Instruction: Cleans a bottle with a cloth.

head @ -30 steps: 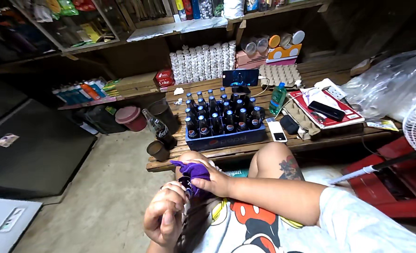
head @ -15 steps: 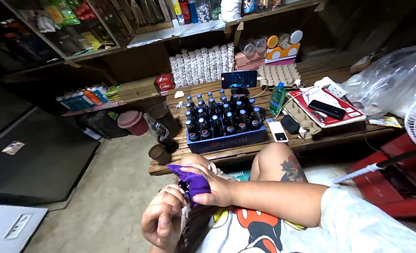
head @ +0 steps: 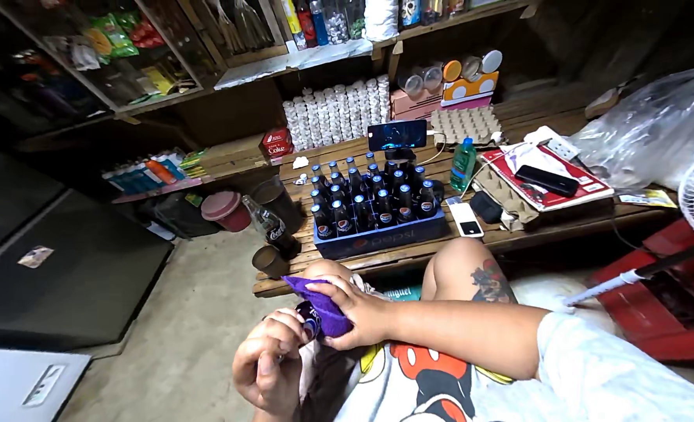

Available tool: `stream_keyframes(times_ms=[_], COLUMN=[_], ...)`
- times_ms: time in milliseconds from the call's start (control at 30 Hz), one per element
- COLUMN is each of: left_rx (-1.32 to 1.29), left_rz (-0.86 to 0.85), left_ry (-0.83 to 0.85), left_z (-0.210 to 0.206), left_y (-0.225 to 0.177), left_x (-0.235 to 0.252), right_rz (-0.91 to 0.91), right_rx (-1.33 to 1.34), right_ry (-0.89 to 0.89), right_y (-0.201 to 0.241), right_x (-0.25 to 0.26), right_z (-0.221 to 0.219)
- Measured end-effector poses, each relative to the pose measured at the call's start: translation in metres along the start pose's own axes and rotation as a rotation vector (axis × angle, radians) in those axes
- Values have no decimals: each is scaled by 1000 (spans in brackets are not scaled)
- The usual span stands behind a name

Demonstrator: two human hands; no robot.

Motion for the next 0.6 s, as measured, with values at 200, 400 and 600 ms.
stream_keyframes(times_ms=[200,400,600], left_rx=[-23,-10,5], left_rz=[17,90,119], left_ry=[-25,28,132], left_z=[6,-11,-34], left_y=[6,19,31], left_x=[4,17,25], right_rz=[-81,30,385], right_rx=[-43,-3,-82], right_ry=[14,-142,-371], right_y=[-20,-16,33], right_x=[3,0,-4], right_z=[0,7,28])
Point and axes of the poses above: each hand's wrist, its own x-axis towards the middle knuckle, its own z-axis out of the back of the hand, y = z × x, the point moved 7 cm from there along x, towards the middle knuckle, and after that the axes turned 2 degrees about -z, right-handed, at the moved point
